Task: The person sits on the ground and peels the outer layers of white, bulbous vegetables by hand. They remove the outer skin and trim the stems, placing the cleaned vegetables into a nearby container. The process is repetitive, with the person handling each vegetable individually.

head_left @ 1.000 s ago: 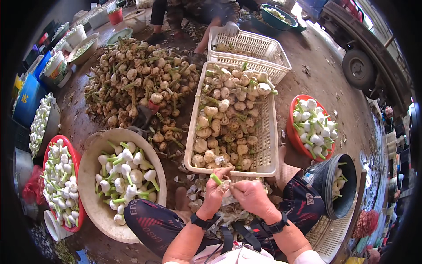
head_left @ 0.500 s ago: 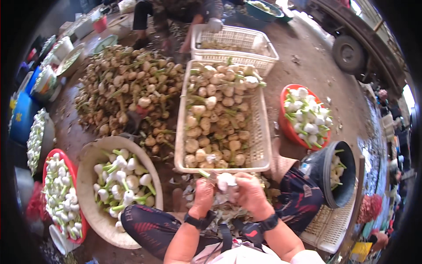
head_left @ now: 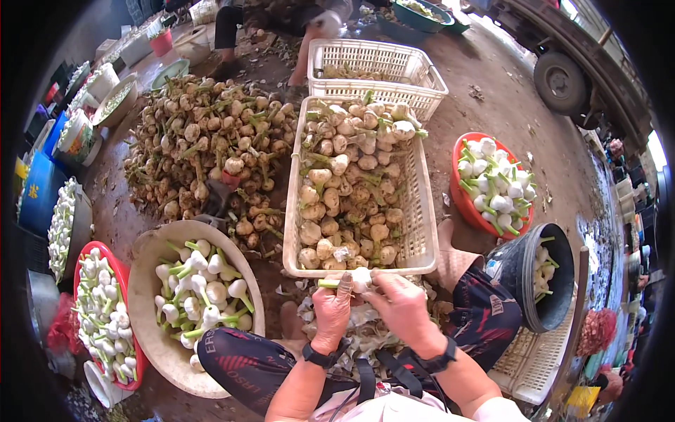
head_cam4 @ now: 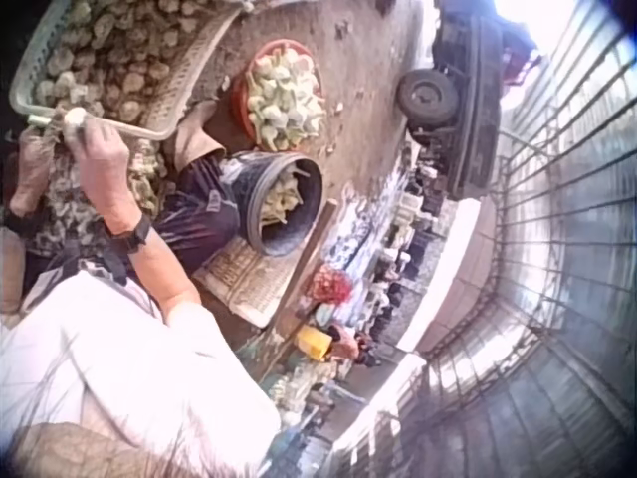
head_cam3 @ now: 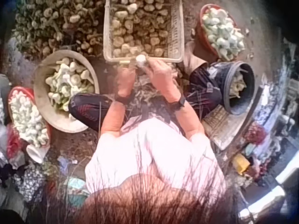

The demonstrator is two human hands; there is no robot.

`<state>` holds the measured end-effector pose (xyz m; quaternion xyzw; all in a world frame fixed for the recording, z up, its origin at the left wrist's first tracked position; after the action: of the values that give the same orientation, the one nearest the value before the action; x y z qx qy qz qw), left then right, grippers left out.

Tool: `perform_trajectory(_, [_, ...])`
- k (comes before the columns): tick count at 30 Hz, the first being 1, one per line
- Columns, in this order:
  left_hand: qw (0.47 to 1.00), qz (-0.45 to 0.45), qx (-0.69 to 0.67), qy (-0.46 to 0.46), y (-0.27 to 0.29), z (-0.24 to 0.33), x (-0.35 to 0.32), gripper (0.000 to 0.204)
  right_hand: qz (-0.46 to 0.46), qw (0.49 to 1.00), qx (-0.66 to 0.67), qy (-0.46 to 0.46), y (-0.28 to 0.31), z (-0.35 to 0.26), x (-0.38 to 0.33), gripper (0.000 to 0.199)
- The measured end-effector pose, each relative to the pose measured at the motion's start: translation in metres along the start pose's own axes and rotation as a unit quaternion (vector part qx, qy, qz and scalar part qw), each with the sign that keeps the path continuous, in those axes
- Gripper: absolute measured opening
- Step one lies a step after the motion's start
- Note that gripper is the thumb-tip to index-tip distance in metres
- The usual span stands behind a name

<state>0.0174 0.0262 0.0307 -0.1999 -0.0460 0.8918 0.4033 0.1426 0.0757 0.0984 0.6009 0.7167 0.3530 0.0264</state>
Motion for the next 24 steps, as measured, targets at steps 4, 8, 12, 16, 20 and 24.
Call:
perform_trajectory(4, [0.998, -0.038, -0.038, 0.041, 0.007, -0.007, 0.004, 0.034, 0.043, 0.997, -0.035, 0.048, -0.013, 0.017, 0.004, 0.006])
perform_trajectory(8, [0.956, -0.115, -0.236, 0.133, 0.009, 0.003, 0.001, 0.034, 0.085, 0.883, 0.264, -0.378, 0.007, 0.048, 0.008, 0.009])
perform_trajectory(12, [0.939, -0.145, -0.284, 0.129, 0.010, 0.005, 0.006, 0.035, -0.251, 0.964, 0.020, -0.080, 0.017, 0.068, -0.043, 0.023])
perform_trajectory(16, [0.962, -0.116, -0.210, 0.128, 0.009, 0.004, 0.004, 0.031, -0.279, 0.954, -0.054, -0.092, 0.035, 0.017, -0.026, 0.045])
perform_trajectory(20, [0.970, -0.237, -0.018, 0.056, -0.002, -0.011, -0.005, 0.025, -0.153, 0.988, 0.009, 0.012, 0.023, 0.002, -0.003, 0.047])
perform_trajectory(24, [0.971, -0.164, -0.106, 0.139, -0.001, 0.009, -0.009, 0.033, 0.042, 0.978, -0.202, 0.041, 0.108, 0.034, 0.036, 0.026])
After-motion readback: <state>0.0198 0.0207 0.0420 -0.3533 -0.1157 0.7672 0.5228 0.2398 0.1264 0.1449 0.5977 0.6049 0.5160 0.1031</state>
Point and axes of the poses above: each hand's wrist, its own x-axis towards the middle knuckle, its own y-axis out of the back of the hand, z = x × y, the point moved 1 cm from there along x, towards the middle knuckle, and after that the axes turned 11 degrees about z, right-handed, at the moved point
